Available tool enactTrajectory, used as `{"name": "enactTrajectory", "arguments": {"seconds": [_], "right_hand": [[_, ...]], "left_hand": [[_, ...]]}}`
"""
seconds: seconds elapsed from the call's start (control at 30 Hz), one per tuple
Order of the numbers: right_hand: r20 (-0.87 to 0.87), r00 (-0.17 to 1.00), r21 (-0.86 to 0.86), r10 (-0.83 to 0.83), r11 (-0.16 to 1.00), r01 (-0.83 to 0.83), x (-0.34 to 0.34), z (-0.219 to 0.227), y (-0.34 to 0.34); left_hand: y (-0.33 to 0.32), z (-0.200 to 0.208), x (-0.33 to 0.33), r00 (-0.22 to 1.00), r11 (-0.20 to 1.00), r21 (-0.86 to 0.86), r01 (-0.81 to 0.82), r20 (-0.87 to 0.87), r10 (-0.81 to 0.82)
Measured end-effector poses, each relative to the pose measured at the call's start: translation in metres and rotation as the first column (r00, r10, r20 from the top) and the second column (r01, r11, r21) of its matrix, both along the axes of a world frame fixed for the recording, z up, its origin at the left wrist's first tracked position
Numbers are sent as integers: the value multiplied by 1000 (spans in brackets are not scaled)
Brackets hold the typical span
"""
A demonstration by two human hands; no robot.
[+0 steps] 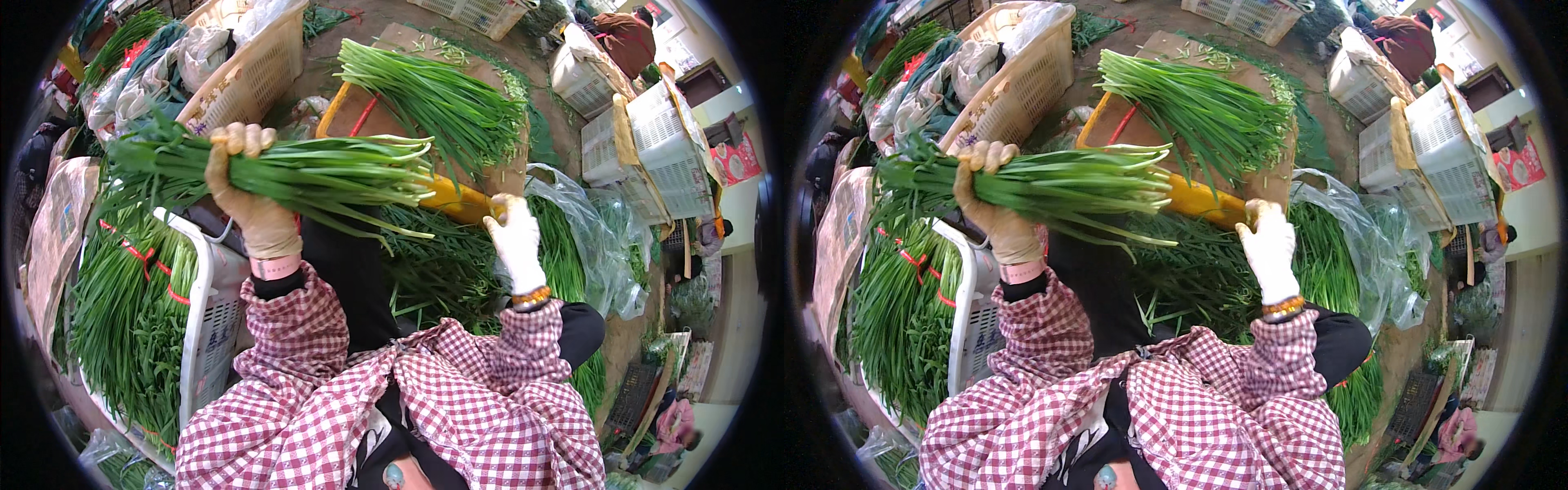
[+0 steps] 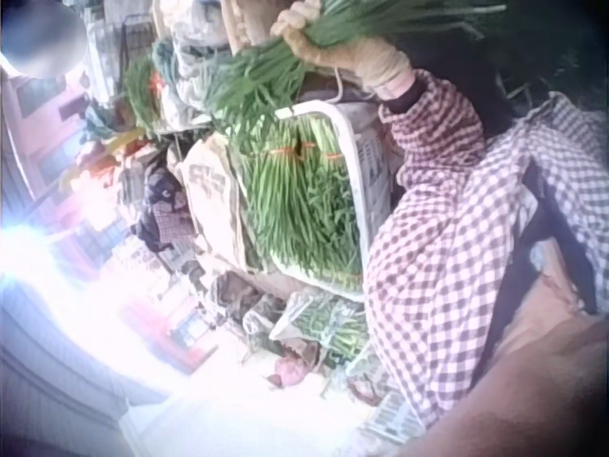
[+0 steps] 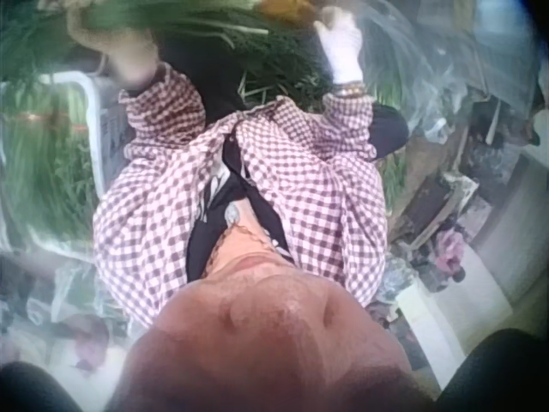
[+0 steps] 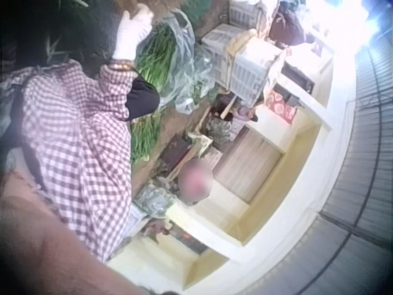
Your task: The person gathers green onions from a plastic bag, trims the ends with a knife, and ties them into bundles using red rubber bands. The finished bundles are placed into a white basket.
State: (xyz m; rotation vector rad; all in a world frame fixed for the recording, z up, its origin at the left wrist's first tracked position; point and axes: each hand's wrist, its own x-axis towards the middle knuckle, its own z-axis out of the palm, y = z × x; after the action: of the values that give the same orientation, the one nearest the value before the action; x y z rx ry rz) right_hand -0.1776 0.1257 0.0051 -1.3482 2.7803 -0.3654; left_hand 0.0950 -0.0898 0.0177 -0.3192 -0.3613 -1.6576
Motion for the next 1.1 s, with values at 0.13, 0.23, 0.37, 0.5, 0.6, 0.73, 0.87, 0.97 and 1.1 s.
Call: {"name": "enactTrajectory", "arguments": {"seconds": [0.13, 0.23, 0.37, 0.5, 0.6, 0.73, 0.87, 0.97, 1.1], "right_hand": [[-138, 845, -367, 517, 765, -528, 66, 41, -21], [-260, 766, -373, 587, 671, -641, 126, 42, -70], [-404, 755, -481, 516, 582, -655, 151, 27, -115], [-502, 701, -428, 507, 559, -711, 144, 28, -125], [-531, 667, -333, 523, 595, -732, 136, 38, -124], [-568, 566, -206, 598, 562, -801, 132, 44, -120], [-631, 473, -118, 615, 527, -842, 138, 49, -121], [-712, 422, -86, 561, 527, -845, 122, 59, -116], [-683, 652, -333, 328, 655, -678, 68, 63, -85]], "left_hand": [[14, 5, -18, 980, 990, 36, -136, 154, 129], [27, 9, -20, 963, 984, 69, -161, 231, 142], [43, -1, -4, 948, 972, 181, -151, 306, 90], [60, -1, 29, 747, 987, 143, -74, 663, -40], [77, 37, 78, 195, 959, 50, 279, 975, -107], [78, 68, 94, 314, 725, -341, 598, 932, 180], [41, 55, 45, -328, 484, -771, 413, 370, 869], [24, 37, 20, -339, 773, -300, 559, 768, 543], [24, 7, 14, -178, 853, -209, 479, 928, 327]]}}
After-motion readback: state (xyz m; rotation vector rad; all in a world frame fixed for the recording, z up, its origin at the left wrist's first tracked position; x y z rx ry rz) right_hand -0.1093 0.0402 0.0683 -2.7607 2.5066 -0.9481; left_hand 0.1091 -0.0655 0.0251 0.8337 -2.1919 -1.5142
